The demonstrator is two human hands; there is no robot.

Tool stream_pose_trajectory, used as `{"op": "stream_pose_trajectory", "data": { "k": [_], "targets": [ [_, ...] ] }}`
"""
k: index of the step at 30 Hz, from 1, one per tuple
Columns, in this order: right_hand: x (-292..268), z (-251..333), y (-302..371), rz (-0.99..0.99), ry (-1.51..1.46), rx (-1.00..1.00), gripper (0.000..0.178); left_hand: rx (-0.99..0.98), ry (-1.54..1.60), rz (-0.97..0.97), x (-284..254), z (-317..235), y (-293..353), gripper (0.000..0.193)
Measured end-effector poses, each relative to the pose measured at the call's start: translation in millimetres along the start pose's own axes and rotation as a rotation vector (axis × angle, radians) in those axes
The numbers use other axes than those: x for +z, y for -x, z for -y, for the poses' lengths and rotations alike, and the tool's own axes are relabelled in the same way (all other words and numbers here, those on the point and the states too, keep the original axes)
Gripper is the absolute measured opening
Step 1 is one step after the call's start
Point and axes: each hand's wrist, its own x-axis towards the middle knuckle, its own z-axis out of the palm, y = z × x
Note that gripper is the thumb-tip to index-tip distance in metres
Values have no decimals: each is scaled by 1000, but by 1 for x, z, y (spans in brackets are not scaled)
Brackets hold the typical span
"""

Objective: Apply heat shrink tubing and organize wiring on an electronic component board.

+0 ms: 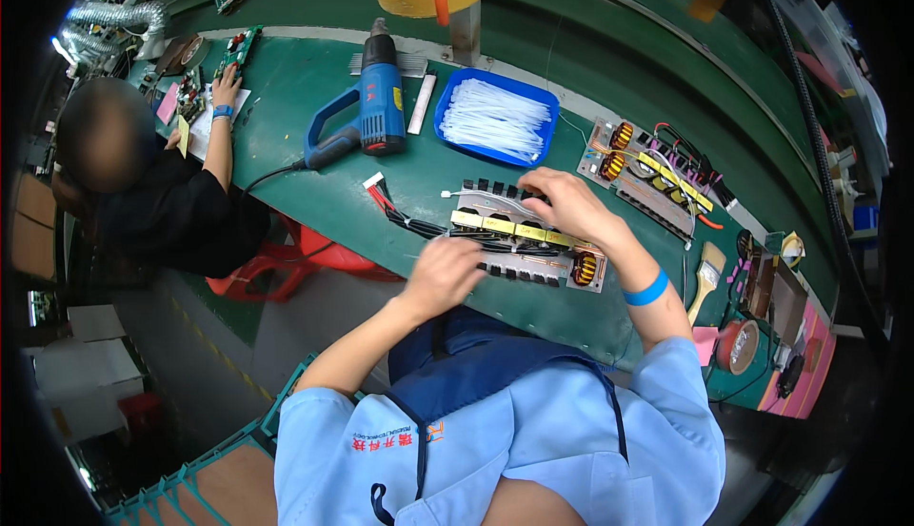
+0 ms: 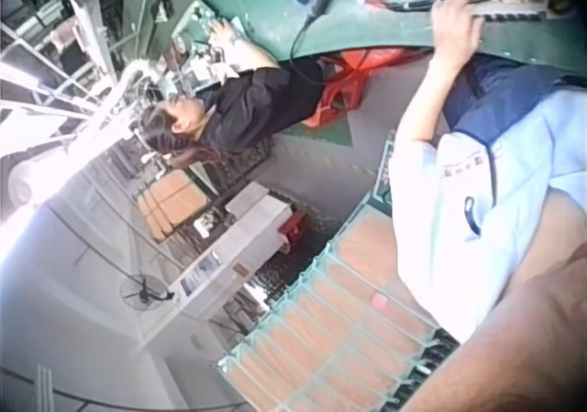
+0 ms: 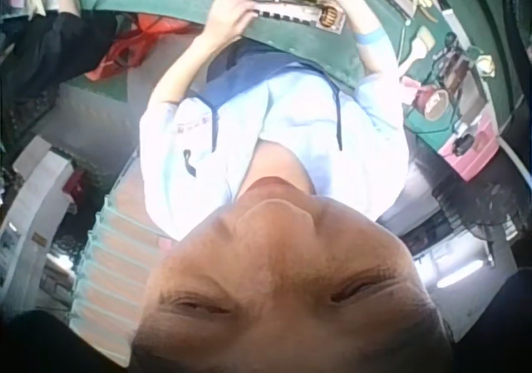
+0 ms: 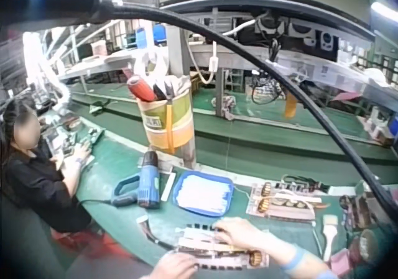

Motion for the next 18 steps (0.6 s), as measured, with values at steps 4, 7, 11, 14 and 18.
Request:
{"op": "stream_pose_trajectory", "data": {
  "k": [4, 7, 11, 14, 18],
  "targets": [
    [21, -23, 3, -28, 99, -14, 25, -205, -84, -87, -35, 16, 10, 9],
    [33, -29, 10, 120, 25, 141, 28, -336, -99, -103, -34, 22, 20, 20],
    [42, -22, 36, 126, -63, 212, 32, -481, -54, -37, -14, 37, 22, 67],
    [44, -22, 61, 3, -123, 143, 44, -279, -260, 290, -5, 35, -2, 68],
    [56, -26, 80, -40, 23, 140, 55, -173, -322, 361, -2, 25, -34, 67]
  ]
}}
